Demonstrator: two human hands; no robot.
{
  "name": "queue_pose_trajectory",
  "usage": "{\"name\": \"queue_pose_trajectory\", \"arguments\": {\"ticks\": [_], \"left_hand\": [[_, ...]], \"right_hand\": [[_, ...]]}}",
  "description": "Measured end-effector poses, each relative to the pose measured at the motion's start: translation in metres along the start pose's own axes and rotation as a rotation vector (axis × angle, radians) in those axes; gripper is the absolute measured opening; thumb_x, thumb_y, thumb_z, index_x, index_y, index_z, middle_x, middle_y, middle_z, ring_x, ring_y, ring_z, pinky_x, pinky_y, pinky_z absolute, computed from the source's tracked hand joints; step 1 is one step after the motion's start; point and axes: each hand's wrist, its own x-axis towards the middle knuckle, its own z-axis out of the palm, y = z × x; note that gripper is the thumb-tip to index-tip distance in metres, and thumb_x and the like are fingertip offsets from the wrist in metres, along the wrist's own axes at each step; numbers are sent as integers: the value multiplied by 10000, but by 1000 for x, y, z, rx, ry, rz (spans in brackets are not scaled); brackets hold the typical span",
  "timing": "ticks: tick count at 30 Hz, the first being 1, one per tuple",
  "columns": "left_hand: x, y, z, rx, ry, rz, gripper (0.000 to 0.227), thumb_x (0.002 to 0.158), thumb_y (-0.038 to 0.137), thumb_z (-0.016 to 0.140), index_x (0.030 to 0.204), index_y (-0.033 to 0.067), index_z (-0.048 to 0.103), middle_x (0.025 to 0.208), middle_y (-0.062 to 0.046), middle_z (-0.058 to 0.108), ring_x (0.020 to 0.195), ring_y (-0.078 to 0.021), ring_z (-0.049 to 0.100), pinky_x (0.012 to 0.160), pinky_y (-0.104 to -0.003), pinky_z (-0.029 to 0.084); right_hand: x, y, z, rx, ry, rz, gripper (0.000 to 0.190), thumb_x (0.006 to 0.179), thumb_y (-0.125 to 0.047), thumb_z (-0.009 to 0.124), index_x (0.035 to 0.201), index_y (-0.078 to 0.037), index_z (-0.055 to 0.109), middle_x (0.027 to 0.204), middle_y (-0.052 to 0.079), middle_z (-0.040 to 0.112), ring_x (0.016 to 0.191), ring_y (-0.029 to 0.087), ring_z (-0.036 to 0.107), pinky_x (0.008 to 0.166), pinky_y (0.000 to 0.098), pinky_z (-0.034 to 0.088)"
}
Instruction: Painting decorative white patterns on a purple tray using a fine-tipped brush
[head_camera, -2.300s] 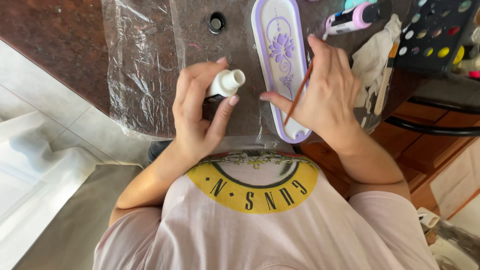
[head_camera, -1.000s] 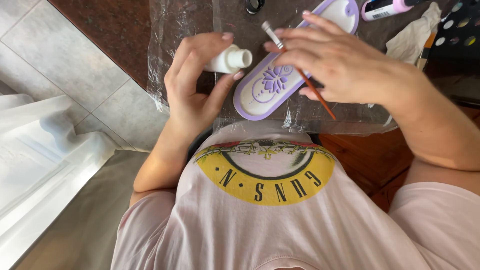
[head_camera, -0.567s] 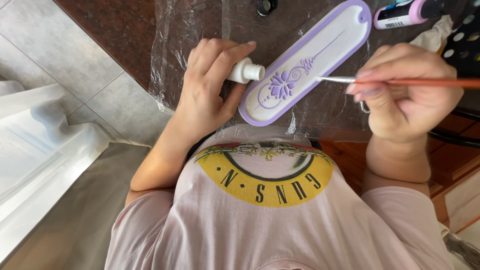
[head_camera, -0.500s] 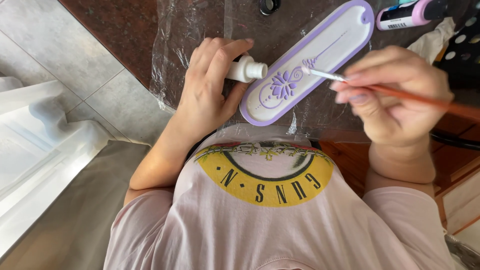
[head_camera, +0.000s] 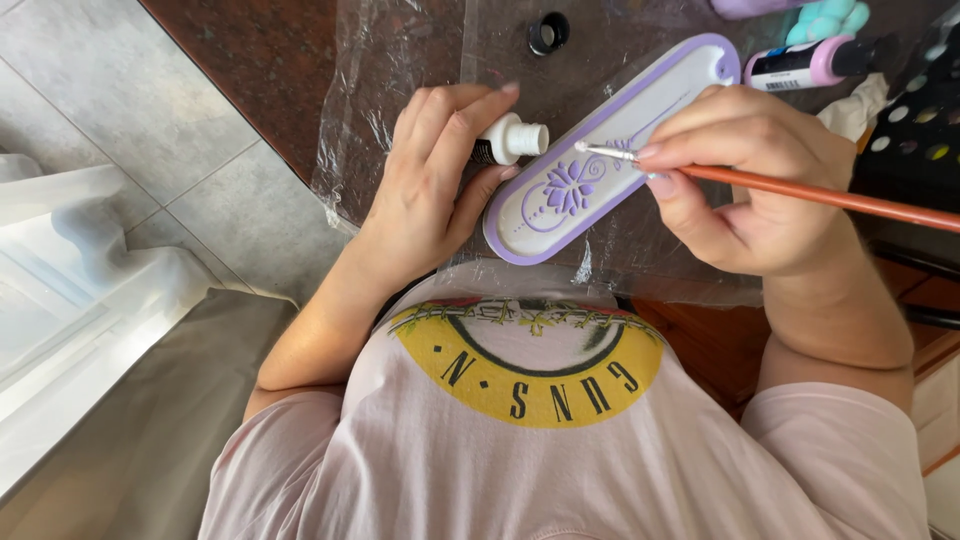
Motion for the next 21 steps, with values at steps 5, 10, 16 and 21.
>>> {"name": "queue_pose_trajectory", "arguments": {"ticks": [5,10,16,21], "left_hand": [[1,4,-5,-56,6,12,354,1124,193,516,1383,-47,492,1310,-219,559,1193,-376,574,1055,-466,438],[3,7,-2,-96,16,28,336,1096,140,554,1346,-77,498,1323,-252,562,1210,-397,558,1089,-471,456],[4,8,1,-80,-24,24,331,1100,116,514,1352,-94,472,1358,-272,557,1242,-404,552,1110,-482,449],[6,10,3,-29,-49,31,462,1085,221,562,1420,-78,455,1270,-235,593,1167,-358,566,1063,-450,459]], "right_hand": [[-6,-10,-4,28,69,63,197,1021,-25,519,1004,126,644,918,276,648,716,291,614,682,355,508],[-45,-16,-17,105,308,235,388,1029,-189,440,973,148,623,729,220,618,603,228,565,598,304,466],[-105,13,-64,22,786,158,146,1167,-101,422,1123,-13,313,945,376,490,525,284,385,470,321,319],[-139,71,-115,91,1059,446,551,1089,-453,517,1098,82,647,919,276,658,667,262,539,535,272,292]]}}
